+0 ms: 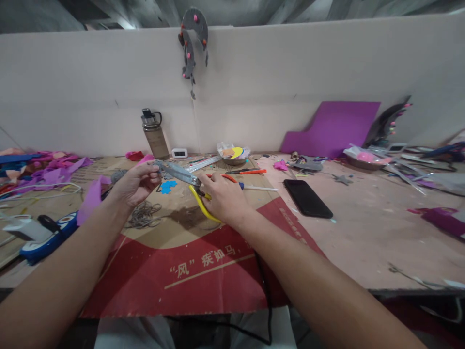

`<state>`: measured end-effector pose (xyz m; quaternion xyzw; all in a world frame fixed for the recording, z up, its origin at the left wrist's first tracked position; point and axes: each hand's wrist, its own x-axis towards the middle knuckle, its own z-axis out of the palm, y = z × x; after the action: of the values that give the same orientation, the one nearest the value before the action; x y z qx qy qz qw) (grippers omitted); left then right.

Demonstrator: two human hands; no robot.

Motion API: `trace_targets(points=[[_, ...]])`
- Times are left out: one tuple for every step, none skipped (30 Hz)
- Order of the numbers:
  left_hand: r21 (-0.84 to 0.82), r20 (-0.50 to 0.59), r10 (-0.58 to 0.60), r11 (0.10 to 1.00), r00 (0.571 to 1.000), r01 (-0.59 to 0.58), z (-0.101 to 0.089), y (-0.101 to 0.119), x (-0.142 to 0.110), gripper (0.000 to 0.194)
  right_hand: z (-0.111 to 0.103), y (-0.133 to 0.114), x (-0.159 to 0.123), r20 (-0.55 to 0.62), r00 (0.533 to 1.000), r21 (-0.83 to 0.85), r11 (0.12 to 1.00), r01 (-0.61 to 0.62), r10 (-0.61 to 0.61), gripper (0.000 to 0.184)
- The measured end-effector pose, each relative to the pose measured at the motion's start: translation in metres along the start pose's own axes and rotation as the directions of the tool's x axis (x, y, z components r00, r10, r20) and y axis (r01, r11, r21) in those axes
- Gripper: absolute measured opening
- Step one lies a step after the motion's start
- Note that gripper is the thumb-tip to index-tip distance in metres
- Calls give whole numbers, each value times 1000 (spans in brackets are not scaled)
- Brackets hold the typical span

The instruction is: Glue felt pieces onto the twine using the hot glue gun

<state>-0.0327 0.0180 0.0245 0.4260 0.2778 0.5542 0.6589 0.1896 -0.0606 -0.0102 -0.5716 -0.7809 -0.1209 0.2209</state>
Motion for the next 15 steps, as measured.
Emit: trace_targets(points=[[6, -4, -4, 1000, 1000, 4, 1, 0, -1, 15, 0, 0, 0, 7, 1000, -9, 1000, 8, -8, 43], [9, -4, -7, 1000, 1000, 7, 1, 0, -1, 15, 0, 0, -1, 16, 1000, -22, 1000, 10, -10, 43], [10, -1, -7, 1000, 1000, 7, 2, 1, -2, 15, 0, 0, -1, 24, 1000, -35, 999, 10, -9, 43], [8, 4, -4, 1000, 1000, 4, 2, 1, -2, 16, 0, 0, -1, 31, 999, -47, 999, 8, -7, 43], [6, 9, -3, 1000, 1000, 2, 2, 0, -2, 17, -1, 0, -1, 36, 999, -59, 998, 8, -6, 43], [5, 13, -2, 1000, 1000, 2, 2, 0, -2, 17, -1, -1, -1, 39, 999, -70, 998, 9, -7, 43], [4, 16, -4, 1000, 1000, 4, 2, 0, -2, 17, -1, -1, -1, 38, 999, -80, 997, 11, -8, 42], [4, 22, -8, 1000, 1000, 8, 2, 0, -2, 17, -1, -1, -1, 35, 999, -89, 996, 11, -8, 42], [4, 30, -15, 1000, 999, 15, 2, 0, -2, 16, -1, -1, -1, 32, 999, -96, 995, 11, -8, 42], [3, 36, -20, 1000, 999, 20, 2, 0, -2, 16, -1, -1, -1, 30, 1000, -101, 995, 11, -8, 42], [1, 42, -23, 1000, 999, 23, 1, -1, -1, 15, -1, -1, -1, 29, 1000, -105, 994, 13, -10, 41], [-1, 46, -23, 1000, 999, 23, 1, -1, -1, 15, -1, -1, -1, 29, 999, -106, 994, 17, -14, 41], [-2, 47, -22, 1000, 999, 22, 1, -1, -1, 15, -1, -1, -1, 27, 999, -105, 994, 22, -19, 41], [-3, 46, -19, 1000, 999, 19, 1, -1, -1, 15, -1, -1, -1, 25, 999, -103, 994, 25, -22, 40], [-3, 46, -16, 1000, 999, 17, 1, -1, -2, 15, -2, -1, -1, 23, 999, -101, 995, 24, -22, 39]])
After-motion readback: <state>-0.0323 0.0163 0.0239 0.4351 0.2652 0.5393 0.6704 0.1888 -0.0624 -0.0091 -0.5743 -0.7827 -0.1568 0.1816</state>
